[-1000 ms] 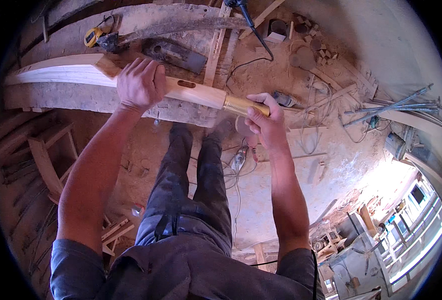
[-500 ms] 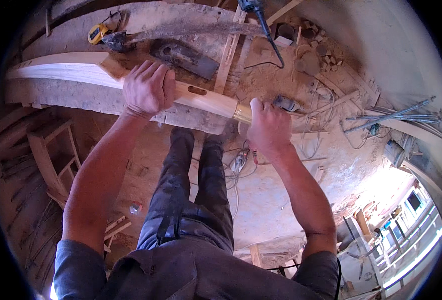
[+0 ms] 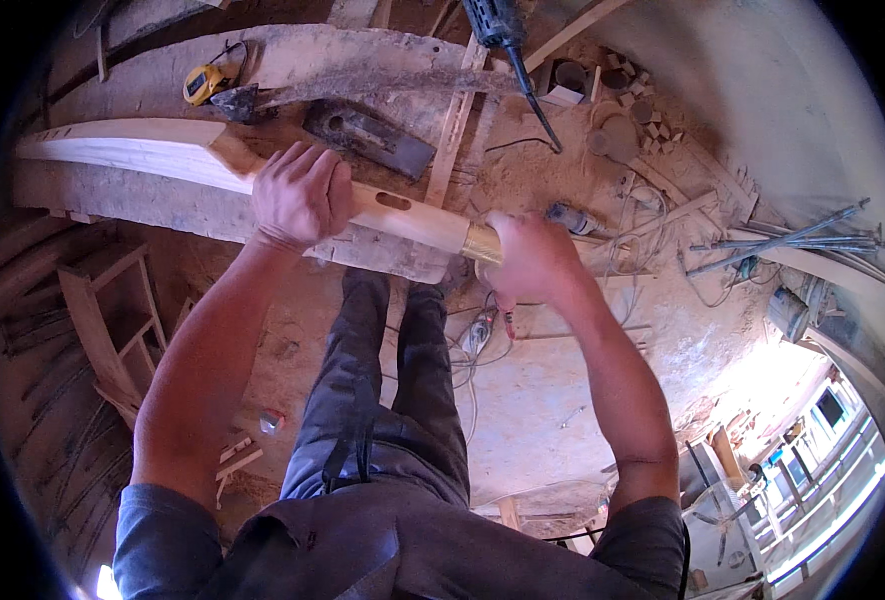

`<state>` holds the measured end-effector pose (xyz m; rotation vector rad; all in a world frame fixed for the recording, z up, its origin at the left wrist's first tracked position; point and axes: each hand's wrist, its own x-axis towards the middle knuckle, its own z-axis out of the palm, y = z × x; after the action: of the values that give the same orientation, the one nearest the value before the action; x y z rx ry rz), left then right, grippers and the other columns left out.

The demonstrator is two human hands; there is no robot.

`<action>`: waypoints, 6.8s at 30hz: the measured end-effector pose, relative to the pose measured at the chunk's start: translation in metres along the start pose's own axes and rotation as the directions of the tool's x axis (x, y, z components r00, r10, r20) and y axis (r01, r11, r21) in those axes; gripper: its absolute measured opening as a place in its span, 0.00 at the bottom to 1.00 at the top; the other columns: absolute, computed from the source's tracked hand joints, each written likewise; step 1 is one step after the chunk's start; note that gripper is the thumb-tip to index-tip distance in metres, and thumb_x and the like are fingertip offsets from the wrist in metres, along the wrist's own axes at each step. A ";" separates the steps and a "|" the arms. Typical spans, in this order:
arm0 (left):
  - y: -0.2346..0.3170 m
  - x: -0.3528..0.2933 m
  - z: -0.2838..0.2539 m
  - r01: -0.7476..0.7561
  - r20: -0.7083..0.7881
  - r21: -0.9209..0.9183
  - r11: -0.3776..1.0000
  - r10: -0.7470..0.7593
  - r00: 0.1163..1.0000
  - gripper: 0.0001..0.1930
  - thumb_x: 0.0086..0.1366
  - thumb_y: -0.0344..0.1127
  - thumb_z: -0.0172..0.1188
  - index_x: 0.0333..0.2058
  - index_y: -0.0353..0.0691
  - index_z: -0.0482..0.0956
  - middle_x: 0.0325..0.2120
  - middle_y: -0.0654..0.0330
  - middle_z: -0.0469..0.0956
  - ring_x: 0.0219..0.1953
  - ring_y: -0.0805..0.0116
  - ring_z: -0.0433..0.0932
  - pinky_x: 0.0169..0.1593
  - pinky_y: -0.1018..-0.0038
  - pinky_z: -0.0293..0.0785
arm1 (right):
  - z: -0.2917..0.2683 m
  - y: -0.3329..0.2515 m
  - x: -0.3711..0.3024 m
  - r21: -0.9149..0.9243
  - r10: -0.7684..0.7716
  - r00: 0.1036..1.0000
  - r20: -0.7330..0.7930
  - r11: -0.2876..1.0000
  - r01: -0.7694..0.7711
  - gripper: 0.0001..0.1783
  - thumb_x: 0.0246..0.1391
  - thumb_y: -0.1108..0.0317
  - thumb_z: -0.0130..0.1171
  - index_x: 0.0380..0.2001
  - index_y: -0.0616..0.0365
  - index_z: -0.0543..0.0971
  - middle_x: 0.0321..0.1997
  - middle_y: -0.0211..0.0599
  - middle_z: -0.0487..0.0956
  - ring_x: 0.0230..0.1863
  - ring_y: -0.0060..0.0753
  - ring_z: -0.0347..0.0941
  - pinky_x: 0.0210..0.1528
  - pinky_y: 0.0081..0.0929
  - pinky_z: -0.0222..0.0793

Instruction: The person uses an angle grinder with an orange disc to smooth and shape a long wooden piece clamped on a workbench. They then use a hand plane to refine the surface and edges, followed by further grinding and manual inspection of the finished piece.

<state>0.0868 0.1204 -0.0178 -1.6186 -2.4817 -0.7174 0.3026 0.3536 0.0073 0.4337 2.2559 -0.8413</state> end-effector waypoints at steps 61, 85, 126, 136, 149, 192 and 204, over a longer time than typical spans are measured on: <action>0.135 -0.019 -0.245 -0.394 0.420 -0.708 -0.586 -0.798 0.432 0.07 0.65 0.29 0.61 0.38 0.35 0.73 0.29 0.54 0.74 0.30 0.58 0.77 0.45 0.57 0.79 | -0.053 -0.173 -0.291 0.839 -0.112 0.959 -0.260 0.466 0.281 0.36 0.48 0.67 0.74 0.60 0.73 0.76 0.41 0.41 0.83 0.27 0.21 0.76 0.23 0.18 0.67; 0.261 -0.054 -0.249 -0.064 0.133 -0.728 -0.683 -0.233 0.963 0.36 0.67 0.32 0.70 0.68 0.25 0.65 0.61 0.45 0.77 0.68 0.54 0.73 0.76 0.60 0.60 | -0.075 -0.205 -0.327 0.827 -0.194 0.942 -0.274 0.452 0.334 0.31 0.53 0.72 0.72 0.57 0.74 0.72 0.43 0.45 0.82 0.26 0.28 0.80 0.21 0.19 0.70; 0.125 0.027 -0.082 0.007 0.680 -0.134 0.991 0.086 0.729 0.34 0.57 0.61 0.74 0.49 0.36 0.82 0.41 0.48 0.85 0.44 0.48 0.84 0.53 0.55 0.78 | 0.026 -0.033 -0.121 0.331 -0.091 0.780 -0.619 0.871 0.364 0.26 0.44 0.76 0.71 0.51 0.55 0.83 0.44 0.49 0.86 0.47 0.56 0.83 0.50 0.47 0.78; 0.124 0.058 -0.092 0.105 0.901 -0.155 0.982 0.097 0.423 0.29 0.58 0.64 0.73 0.37 0.38 0.88 0.27 0.48 0.86 0.32 0.47 0.87 0.44 0.55 0.81 | 0.025 -0.031 -0.131 0.670 -0.042 0.931 -0.364 0.683 0.292 0.30 0.42 0.77 0.74 0.53 0.66 0.82 0.44 0.43 0.86 0.48 0.37 0.85 0.52 0.33 0.78; 0.113 0.069 -0.058 0.227 0.961 -0.119 0.967 0.054 0.272 0.32 0.60 0.69 0.66 0.37 0.40 0.90 0.31 0.45 0.86 0.37 0.43 0.86 0.45 0.52 0.80 | 0.041 -0.001 -0.101 0.786 -0.024 0.960 -0.279 0.568 0.243 0.32 0.41 0.69 0.73 0.54 0.67 0.83 0.43 0.37 0.86 0.45 0.26 0.81 0.51 0.27 0.76; 0.074 0.047 -0.024 0.420 0.900 -0.339 0.842 0.161 0.404 0.18 0.58 0.42 0.62 0.43 0.40 0.90 0.47 0.50 0.87 0.53 0.49 0.85 0.58 0.55 0.80 | -0.166 -0.168 0.248 -0.023 -0.087 0.382 -0.920 0.985 0.169 0.38 0.54 0.74 0.65 0.69 0.60 0.67 0.68 0.60 0.69 0.71 0.64 0.64 0.74 0.50 0.59; 0.084 0.045 -0.040 0.388 0.833 -0.320 0.864 0.062 0.550 0.24 0.63 0.52 0.62 0.46 0.37 0.87 0.50 0.41 0.82 0.58 0.46 0.79 0.63 0.51 0.70 | -0.203 -0.059 0.192 0.174 0.303 0.724 -0.620 0.953 -0.249 0.33 0.48 0.52 0.72 0.52 0.66 0.81 0.49 0.61 0.85 0.53 0.56 0.84 0.56 0.43 0.78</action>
<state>0.1343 0.1684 0.0600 -2.3444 -3.3618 -0.7347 0.0380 0.4602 0.0131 1.2306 2.6688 -0.6847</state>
